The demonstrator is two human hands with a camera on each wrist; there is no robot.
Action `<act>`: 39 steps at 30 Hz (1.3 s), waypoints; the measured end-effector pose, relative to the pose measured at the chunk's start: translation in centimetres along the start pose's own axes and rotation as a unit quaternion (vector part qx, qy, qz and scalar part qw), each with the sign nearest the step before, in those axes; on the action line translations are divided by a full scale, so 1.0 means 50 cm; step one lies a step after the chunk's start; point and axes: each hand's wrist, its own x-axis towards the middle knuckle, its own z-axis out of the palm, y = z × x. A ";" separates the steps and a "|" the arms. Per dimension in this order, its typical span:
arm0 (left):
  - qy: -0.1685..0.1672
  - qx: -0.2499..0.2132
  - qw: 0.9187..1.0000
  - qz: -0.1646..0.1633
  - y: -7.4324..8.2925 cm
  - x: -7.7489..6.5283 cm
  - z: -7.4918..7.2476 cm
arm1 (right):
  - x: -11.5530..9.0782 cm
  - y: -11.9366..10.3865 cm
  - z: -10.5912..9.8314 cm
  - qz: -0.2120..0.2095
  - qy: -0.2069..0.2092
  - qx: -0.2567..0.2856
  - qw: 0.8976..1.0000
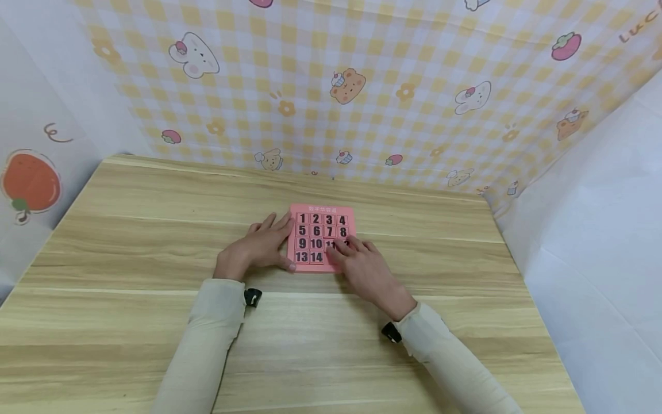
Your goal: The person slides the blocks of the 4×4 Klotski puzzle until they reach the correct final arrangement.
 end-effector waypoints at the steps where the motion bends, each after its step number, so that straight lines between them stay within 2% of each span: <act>1: 0.000 0.000 1.000 0.000 0.000 0.000 0.000 | 0.001 0.000 0.000 0.000 -0.001 0.000 1.000; 10: -0.001 0.003 1.000 0.002 -0.003 0.002 0.002 | 0.005 0.001 -0.002 0.006 -0.018 -0.006 1.000; 19: 0.003 0.006 1.000 0.003 -0.001 0.001 0.002 | 0.006 0.004 0.000 0.008 -0.016 -0.005 1.000; 32: 0.002 0.003 1.000 0.001 -0.001 0.001 0.002 | -0.011 0.008 -0.005 0.005 -0.032 0.009 0.999; 39: 0.001 0.001 1.000 0.001 0.000 0.001 0.002 | -0.036 0.019 -0.007 -0.003 -0.008 0.018 1.000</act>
